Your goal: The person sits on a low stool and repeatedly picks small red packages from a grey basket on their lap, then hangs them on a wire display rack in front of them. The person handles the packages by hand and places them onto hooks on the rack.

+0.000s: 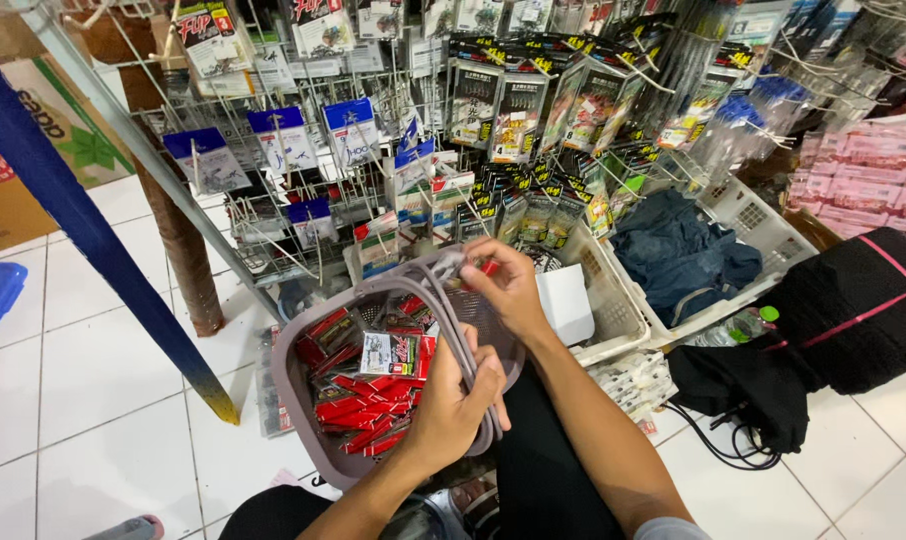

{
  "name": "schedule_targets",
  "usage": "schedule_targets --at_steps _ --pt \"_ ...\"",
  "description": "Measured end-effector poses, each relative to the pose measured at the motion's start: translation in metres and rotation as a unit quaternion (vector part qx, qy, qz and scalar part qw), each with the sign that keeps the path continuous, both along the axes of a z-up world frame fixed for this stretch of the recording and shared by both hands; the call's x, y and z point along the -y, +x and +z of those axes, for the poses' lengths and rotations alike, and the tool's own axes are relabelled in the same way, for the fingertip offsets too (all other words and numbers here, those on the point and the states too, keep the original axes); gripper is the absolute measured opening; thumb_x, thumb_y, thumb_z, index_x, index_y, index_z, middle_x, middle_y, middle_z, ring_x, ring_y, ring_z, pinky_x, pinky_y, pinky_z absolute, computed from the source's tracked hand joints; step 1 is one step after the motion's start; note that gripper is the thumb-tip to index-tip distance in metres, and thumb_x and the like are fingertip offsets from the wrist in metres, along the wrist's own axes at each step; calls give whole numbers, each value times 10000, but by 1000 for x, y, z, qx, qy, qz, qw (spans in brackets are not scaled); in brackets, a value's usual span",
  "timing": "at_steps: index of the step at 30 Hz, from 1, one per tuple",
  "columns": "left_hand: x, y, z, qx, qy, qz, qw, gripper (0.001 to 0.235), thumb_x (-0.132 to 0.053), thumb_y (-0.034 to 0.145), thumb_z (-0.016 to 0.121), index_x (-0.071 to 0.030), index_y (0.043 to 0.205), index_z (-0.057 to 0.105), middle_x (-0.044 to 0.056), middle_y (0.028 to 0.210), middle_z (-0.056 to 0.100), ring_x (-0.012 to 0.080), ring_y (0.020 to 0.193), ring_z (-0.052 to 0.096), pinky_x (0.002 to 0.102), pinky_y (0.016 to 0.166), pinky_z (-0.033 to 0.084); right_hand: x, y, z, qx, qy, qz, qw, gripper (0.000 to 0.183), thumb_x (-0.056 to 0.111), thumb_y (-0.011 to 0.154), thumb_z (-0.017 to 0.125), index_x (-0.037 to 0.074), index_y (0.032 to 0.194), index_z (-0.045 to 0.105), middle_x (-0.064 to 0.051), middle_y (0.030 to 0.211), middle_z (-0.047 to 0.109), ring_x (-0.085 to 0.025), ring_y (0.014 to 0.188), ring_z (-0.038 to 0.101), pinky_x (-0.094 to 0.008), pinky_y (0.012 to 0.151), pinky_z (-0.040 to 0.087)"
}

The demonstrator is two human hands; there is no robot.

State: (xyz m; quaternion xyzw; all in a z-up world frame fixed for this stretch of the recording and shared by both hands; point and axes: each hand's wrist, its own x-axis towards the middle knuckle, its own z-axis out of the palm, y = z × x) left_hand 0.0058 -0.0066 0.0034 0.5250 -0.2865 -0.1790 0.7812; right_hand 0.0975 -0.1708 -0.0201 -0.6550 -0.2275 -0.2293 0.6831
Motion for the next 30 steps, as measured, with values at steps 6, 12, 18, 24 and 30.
schedule_targets --at_steps 6,12,18,24,30 --pt "1 -1 -4 -24 18 8 1000 101 -128 1066 426 -105 1071 327 67 704 398 212 396 604 234 462 403 2 -3 -1 -87 31 46 995 156 134 1072 577 6 1126 506 -239 1064 627 -343 879 788 -287 517 719" --pt "0 -1 1 -17 27 16 999 107 -129 1058 422 -104 1057 318 86 710 431 230 387 606 249 473 439 0 -5 0 -104 -4 11 994 426 -27 977 669 19 1330 436 -205 1176 556 -257 834 762 -261 526 652" --pt "-2 -2 5 15 28 18 999 129 -166 1069 425 -105 1034 317 78 627 456 220 393 602 266 510 444 13 1 -5 -80 12 -93 992 256 139 981 736 66 1145 554 -48 757 673 -76 481 563 -163 419 469" --pt "-2 -3 6 17 25 18 999 143 -183 1081 424 -104 1027 318 80 691 459 219 391 597 271 475 460 31 8 39 -81 46 -210 973 161 212 1046 597 70 1085 663 -17 862 654 -93 664 584 -165 555 524" --pt "-3 -5 6 26 24 21 999 155 -201 1094 421 -101 1024 326 70 644 469 212 384 595 274 460 457 81 32 108 41 89 -282 955 131 165 996 689 154 902 599 16 780 629 -66 707 576 -223 641 465"
